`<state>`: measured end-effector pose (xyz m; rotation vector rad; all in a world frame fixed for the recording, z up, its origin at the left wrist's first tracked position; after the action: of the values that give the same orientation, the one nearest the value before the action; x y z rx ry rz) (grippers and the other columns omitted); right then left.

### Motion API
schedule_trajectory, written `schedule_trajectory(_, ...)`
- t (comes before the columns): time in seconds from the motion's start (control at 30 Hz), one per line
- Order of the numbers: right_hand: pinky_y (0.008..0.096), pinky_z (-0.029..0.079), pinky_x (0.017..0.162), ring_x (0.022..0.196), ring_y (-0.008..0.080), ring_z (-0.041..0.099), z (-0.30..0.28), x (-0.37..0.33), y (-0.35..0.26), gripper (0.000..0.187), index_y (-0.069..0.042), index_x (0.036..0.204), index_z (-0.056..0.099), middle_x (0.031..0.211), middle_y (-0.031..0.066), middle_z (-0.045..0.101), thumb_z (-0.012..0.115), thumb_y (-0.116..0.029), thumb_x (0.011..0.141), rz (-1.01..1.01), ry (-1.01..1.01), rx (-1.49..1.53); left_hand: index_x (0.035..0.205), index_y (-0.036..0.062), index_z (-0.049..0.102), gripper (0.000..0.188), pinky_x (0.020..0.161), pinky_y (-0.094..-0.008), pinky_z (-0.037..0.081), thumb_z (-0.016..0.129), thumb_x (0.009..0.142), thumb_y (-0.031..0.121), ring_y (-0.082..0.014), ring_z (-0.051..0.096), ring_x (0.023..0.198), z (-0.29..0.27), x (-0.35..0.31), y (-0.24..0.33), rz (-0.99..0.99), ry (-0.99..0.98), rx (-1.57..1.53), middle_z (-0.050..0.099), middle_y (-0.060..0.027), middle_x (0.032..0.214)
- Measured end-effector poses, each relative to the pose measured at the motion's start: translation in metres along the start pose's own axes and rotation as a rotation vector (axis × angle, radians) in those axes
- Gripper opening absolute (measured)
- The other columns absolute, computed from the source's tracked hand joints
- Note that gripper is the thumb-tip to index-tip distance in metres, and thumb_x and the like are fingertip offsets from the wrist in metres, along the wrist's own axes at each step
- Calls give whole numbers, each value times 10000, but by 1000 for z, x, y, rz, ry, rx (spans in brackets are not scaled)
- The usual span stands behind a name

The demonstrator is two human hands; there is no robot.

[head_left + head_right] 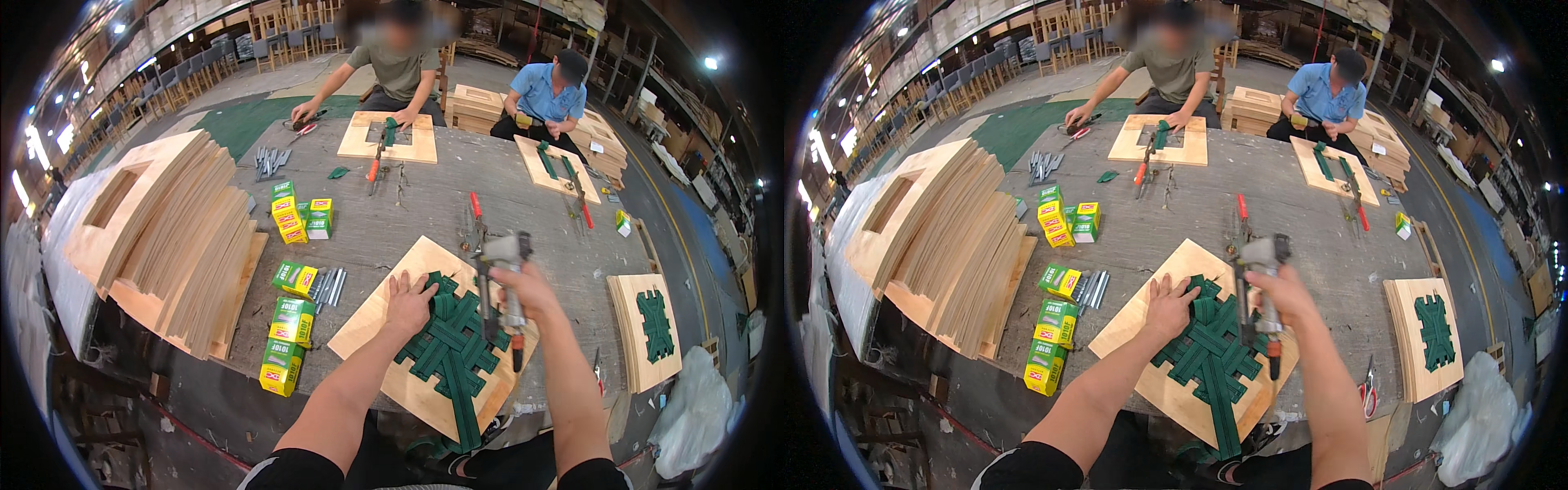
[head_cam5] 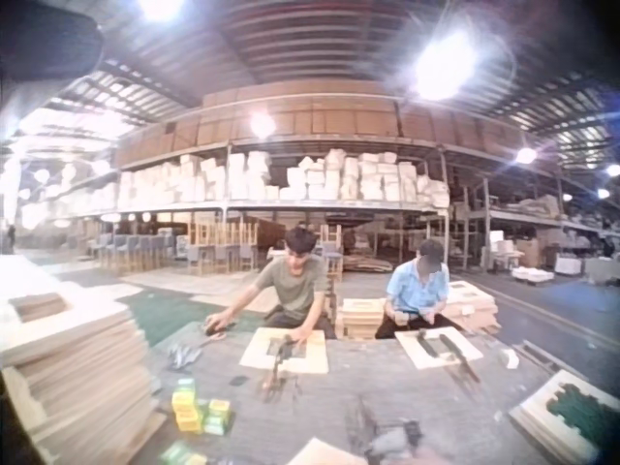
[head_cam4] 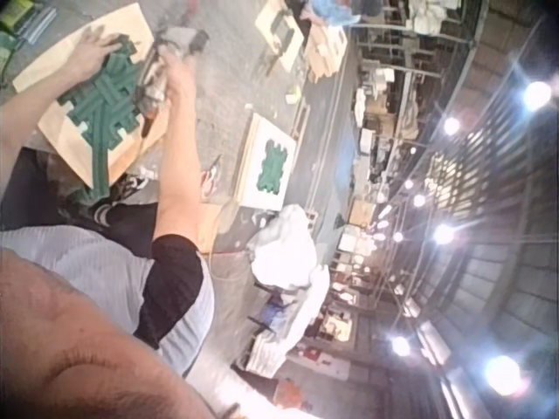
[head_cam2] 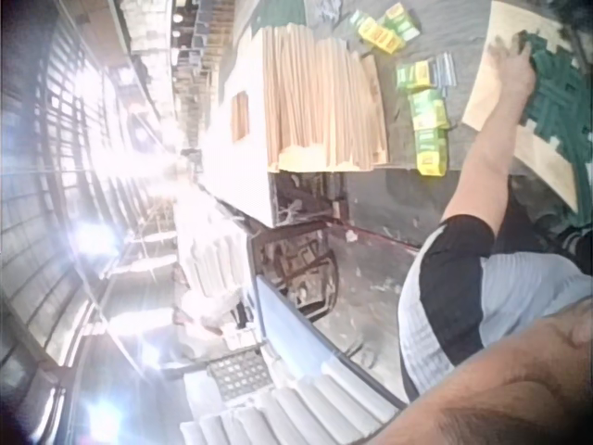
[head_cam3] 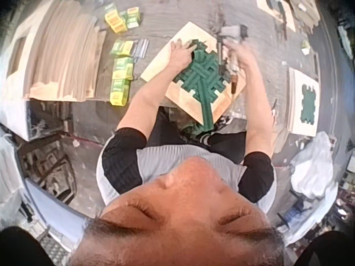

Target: The person weaves green plastic strips into a lattice pattern on a square wooden board. They use a pneumatic nail gun to secure the strips in place and scissors to trim excess material. The person works on a single panel while two coworkers perform the same task at the same table.

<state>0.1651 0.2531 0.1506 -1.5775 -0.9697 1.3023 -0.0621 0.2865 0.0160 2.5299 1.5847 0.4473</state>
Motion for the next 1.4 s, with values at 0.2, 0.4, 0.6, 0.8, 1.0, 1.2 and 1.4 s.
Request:
schedule_trajectory(0.2, 332, 472, 454, 556, 137, 591, 82, 48, 11, 284, -3, 1111, 603, 861, 59, 641, 759, -129, 910, 90, -99, -261, 1452, 265, 612, 533, 1225, -664, 194, 602, 930, 161, -476, 351, 1484, 0, -2, -6, 24, 40, -15, 466, -47, 1598)
schedule_trajectory(0.4, 326, 453, 430, 544, 136, 582, 95, 65, 36, 261, -6, 1081, 607, 844, 58, 630, 760, -126, 906, 117, -98, -335, 1440, 244, 626, 529, 1216, -680, 186, 608, 919, 159, -486, 353, 1482, 3, -2, -6, 37, 56, -43, 486, -67, 1584)
schedule_trajectory(0.6, 321, 437, 422, 508, 133, 562, 103, 65, 41, 253, 7, 1063, 601, 772, 48, 625, 754, -107, 898, 87, -83, -328, 1416, 229, 647, 498, 1214, -684, 183, 605, 924, 160, -484, 369, 1473, 5, -2, -11, 33, 86, -51, 511, -70, 1564)
schedule_trajectory(0.8, 316, 421, 408, 487, 121, 525, 105, 67, 42, 299, -14, 1133, 562, 769, 43, 618, 737, -86, 902, 60, -107, -346, 1346, 197, 698, 440, 1204, -696, 198, 616, 916, 146, -438, 412, 1453, 4, -5, -10, 34, 123, -88, 545, -83, 1530)
schedule_trajectory(1.0, 319, 424, 413, 500, 115, 523, 108, 67, 42, 255, -36, 1097, 579, 803, 42, 622, 742, -92, 909, 63, -157, -335, 1244, 141, 740, 366, 1204, -695, 207, 647, 890, 144, -363, 445, 1436, 2, -7, -11, 26, 130, -171, 592, -84, 1449)
schedule_trajectory(1.2, 319, 422, 420, 508, 115, 527, 113, 66, 40, 217, -31, 1043, 603, 797, 37, 612, 755, -109, 910, 60, -222, -342, 1097, 112, 774, 262, 1204, -663, 243, 660, 861, 108, -334, 512, 1312, -2, -10, -13, 11, 184, -219, 622, -112, 1253)
schedule_trajectory(1.4, 314, 411, 412, 494, 114, 527, 115, 68, 42, 239, -41, 1057, 594, 797, 32, 621, 760, -91, 892, 99, -232, -368, 1015, 98, 788, 207, 1197, -629, 279, 663, 850, 92, -317, 548, 1189, -4, -9, -14, -3, 207, -263, 586, -126, 1087)
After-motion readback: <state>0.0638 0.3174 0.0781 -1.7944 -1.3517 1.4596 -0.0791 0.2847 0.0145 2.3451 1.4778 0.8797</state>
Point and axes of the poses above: each hand's wrist, its own x-axis towards the middle knuckle, its own z-axis out of the palm, y = z × x, the point moved 4 cm from there along x, towards the middle knuckle
